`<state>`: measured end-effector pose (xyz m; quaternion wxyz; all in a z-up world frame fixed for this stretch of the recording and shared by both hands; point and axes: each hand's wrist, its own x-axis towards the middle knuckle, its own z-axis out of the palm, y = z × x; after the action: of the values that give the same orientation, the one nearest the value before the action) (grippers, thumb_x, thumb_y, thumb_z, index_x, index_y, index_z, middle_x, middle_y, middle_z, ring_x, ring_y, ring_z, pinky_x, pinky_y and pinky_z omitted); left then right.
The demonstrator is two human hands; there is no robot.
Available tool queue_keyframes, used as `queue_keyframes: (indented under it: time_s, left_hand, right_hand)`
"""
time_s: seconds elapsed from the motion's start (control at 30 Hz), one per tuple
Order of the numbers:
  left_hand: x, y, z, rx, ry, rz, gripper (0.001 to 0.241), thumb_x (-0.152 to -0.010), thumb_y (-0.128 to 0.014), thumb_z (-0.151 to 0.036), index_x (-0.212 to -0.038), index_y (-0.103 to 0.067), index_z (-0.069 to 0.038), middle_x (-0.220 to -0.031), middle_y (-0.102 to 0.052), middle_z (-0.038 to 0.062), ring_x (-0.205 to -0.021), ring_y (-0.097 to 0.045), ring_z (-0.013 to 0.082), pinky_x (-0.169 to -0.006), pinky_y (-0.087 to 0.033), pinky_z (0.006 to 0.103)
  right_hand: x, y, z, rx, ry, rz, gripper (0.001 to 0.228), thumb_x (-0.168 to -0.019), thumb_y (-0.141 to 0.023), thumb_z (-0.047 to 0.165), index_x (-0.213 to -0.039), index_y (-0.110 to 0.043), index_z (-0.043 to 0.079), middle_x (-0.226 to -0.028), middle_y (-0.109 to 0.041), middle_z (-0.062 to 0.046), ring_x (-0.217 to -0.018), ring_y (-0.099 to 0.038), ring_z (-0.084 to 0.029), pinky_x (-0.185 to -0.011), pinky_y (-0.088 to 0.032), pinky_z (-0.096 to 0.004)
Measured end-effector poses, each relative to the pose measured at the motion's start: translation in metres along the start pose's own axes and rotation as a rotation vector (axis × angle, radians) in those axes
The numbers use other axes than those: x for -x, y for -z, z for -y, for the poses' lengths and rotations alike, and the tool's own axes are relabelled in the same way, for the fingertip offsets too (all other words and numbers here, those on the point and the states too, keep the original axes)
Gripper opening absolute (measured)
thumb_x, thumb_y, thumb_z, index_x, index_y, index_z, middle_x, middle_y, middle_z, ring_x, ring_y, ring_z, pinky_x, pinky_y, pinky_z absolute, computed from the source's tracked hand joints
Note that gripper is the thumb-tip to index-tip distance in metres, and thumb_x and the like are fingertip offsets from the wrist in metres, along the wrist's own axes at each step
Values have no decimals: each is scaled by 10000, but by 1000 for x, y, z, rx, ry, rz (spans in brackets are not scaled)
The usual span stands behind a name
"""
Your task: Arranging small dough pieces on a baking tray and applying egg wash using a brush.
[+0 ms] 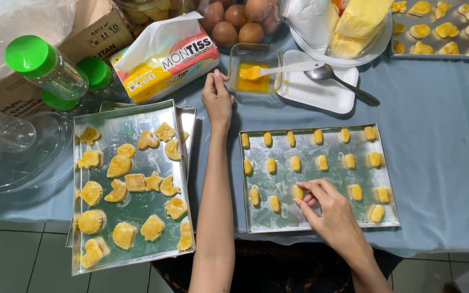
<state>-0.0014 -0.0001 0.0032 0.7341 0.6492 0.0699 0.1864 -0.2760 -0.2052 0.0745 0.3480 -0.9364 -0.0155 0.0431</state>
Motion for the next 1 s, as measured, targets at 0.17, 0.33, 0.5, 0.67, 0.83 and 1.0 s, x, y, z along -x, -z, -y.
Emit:
queue_keyframes:
  time_s: [0.17,0.33,0.5,0.67,0.83,1.0]
  left_hand:
    - [0,0,0,-9,4,-9,348,-1051,-470,-345,-790,-554,-131,-585,-363,-29,-493,-343,61,-417,-438,244]
    - [-1,-1,2,29,17,1,342,-1055,-478,-338,-789,-547,-135,-582,-343,-32,-483,-328,63,-408,-402,242]
    - [-2,0,6,59,17,1,330,-1059,-482,-314,-783,-538,-142,-657,-447,-28,-498,-345,53,-396,-381,237]
    - [-2,0,4,65,25,5,319,-1063,-480,-301,-795,-535,-137,-703,-478,-25,-506,-353,51,-403,-390,231]
    - [-1,0,5,77,33,6,333,-1062,-479,-319,-787,-532,-138,-708,-465,-33,-521,-328,51,-401,-373,233]
    - [-3,0,8,54,31,-8,335,-1060,-482,-322,-784,-533,-140,-593,-360,-33,-484,-310,56,-403,-386,241]
  right_hand:
    - [-1,0,2,0,-14,-7,338,-883,-742,146,-1217,-708,110,-1034,-670,5,-801,-694,-82,-816,-621,-249]
    - [0,1,4,21,-22,7,369,-882,-742,143,-1245,-688,98,-1061,-663,-12,-826,-701,-95,-847,-635,-255]
    - [19,12,-4,53,25,-134,550,-823,-811,220,-1335,-663,85,-1008,-688,-21,-743,-693,-76,-822,-610,-248]
    - [62,57,-4,82,-263,-442,206,-862,-825,151,-1038,-751,75,-898,-764,-22,-723,-678,-96,-785,-579,-229]
    - [83,61,-48,249,-484,-537,223,-932,-846,234,-889,-660,119,-944,-745,66,-806,-597,-123,-755,-463,-292]
    - [79,53,-50,251,-510,-518,307,-886,-864,329,-854,-649,112,-889,-745,76,-732,-579,-129,-782,-494,-310]
